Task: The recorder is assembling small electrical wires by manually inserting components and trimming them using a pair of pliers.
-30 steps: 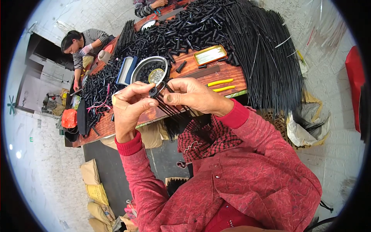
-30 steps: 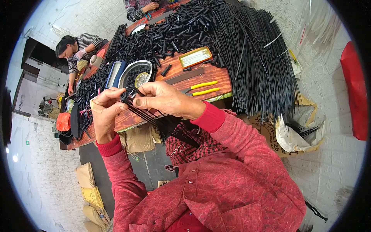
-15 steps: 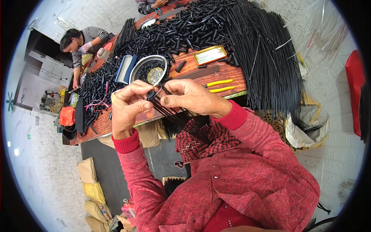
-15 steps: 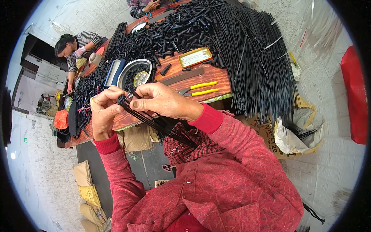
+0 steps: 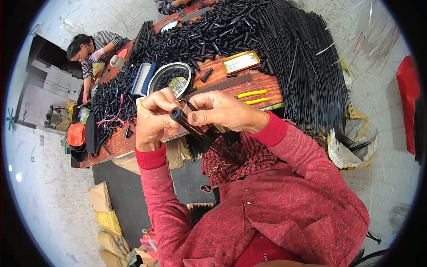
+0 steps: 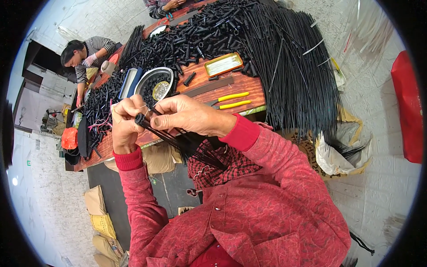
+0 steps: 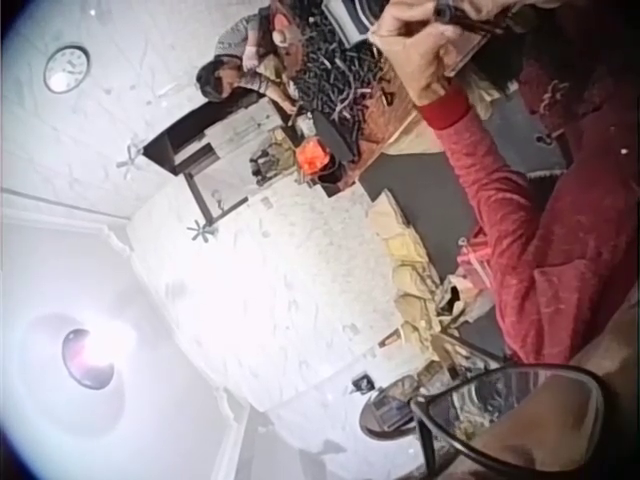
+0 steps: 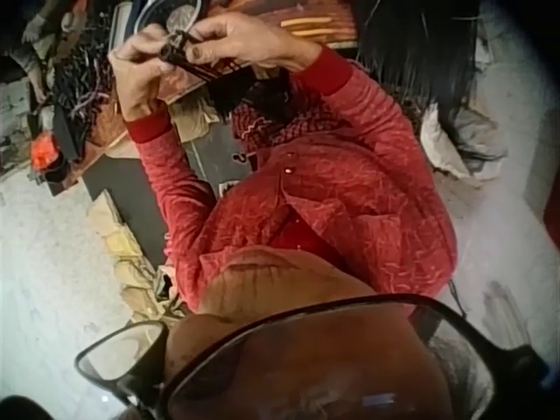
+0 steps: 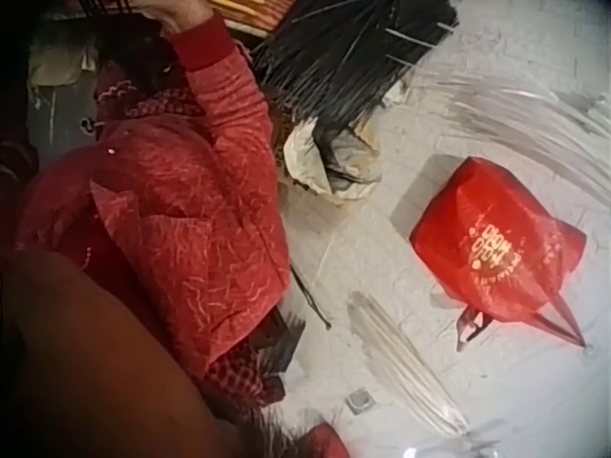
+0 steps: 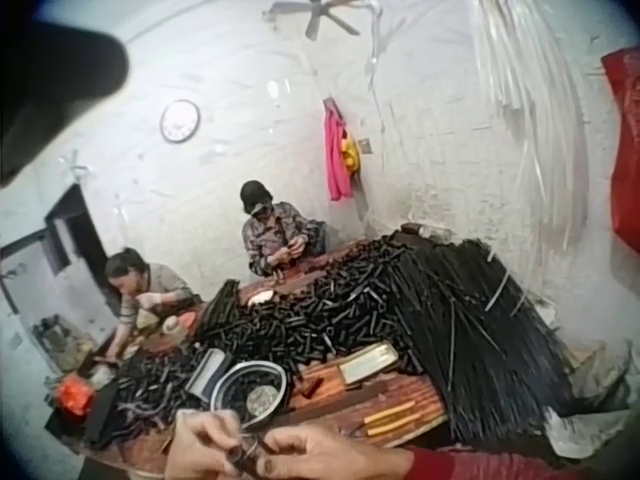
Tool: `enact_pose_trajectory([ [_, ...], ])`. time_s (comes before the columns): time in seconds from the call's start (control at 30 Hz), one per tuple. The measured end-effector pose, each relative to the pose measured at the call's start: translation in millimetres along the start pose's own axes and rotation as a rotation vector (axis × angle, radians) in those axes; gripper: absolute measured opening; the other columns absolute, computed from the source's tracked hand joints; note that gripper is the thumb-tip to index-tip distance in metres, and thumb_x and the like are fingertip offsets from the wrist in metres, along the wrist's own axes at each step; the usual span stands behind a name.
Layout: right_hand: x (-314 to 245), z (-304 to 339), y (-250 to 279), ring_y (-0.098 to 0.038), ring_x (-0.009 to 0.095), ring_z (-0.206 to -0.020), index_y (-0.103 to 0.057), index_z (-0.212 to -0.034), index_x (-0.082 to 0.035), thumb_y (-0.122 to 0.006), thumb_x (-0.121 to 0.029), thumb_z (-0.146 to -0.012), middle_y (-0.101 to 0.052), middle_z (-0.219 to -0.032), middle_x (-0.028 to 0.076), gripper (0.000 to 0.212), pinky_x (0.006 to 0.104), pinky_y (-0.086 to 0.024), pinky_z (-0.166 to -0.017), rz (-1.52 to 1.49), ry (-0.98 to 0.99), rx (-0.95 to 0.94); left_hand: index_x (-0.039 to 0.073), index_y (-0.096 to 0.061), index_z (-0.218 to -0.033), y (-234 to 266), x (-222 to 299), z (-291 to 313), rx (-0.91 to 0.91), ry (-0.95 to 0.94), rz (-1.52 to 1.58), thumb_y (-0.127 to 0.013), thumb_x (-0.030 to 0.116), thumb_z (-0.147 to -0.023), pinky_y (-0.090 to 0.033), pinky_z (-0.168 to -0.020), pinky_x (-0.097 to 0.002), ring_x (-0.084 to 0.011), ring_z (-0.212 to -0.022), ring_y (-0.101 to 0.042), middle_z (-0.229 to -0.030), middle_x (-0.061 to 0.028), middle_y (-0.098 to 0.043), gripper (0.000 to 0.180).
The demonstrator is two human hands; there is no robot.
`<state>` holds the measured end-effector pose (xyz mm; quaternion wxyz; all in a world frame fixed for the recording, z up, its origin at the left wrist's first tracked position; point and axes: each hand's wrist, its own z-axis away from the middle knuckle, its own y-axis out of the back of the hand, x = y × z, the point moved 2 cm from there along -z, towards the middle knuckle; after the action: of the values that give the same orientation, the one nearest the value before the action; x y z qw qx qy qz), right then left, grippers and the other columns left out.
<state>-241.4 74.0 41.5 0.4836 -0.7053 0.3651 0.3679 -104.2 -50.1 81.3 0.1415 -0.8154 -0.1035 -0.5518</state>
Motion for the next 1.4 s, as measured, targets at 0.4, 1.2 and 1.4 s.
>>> enact_pose_trajectory([
  [0.4, 10.1, -9.6, 3.5, -0.048, 0.002, -0.065, -0.061, -0.094, -0.004, -0.067, -0.028, -0.091, -0.055, -0.076, -0.005, 0.026, 0.0191, -0.038, -0.053, 0.007, 0.033, 0.223, -0.004, -0.064, -0.102, 3.0, -13.9, 12.8, 0.327, 0.052, 0.043, -0.079, -0.003, -0.070, -0.053, -0.076, -0.0253, -0.0121, -0.080, -0.065, -0.091, -0.0073, -0.067, 0.035],
  [1.2, 18.4, -17.0, -7.1, -0.047, 0.004, -0.058, -0.060, -0.089, -0.004, -0.060, -0.023, -0.095, -0.053, -0.068, -0.004, 0.020, 0.0209, -0.037, -0.049, 0.071, 0.068, 0.217, -0.003, -0.064, -0.112, -24.5, 25.5, 28.3, 0.471, 0.047, -0.462, -0.068, 0.000, -0.084, -0.045, -0.074, -0.0193, -0.0068, -0.083, -0.058, -0.095, -0.0041, -0.066, 0.029],
  [1.4, 14.8, -25.0, -0.6, -0.047, 0.004, -0.054, -0.056, -0.075, -0.005, -0.064, -0.022, -0.093, -0.052, -0.061, -0.003, 0.025, 0.0215, -0.036, -0.047, 0.353, 0.063, 0.134, -0.004, -0.062, -0.113, -15.3, 25.8, 32.2, 0.472, 0.090, -0.360, -0.069, -0.002, -0.081, -0.049, -0.077, -0.0218, -0.0090, -0.085, -0.062, -0.100, -0.0082, -0.068, 0.033],
])
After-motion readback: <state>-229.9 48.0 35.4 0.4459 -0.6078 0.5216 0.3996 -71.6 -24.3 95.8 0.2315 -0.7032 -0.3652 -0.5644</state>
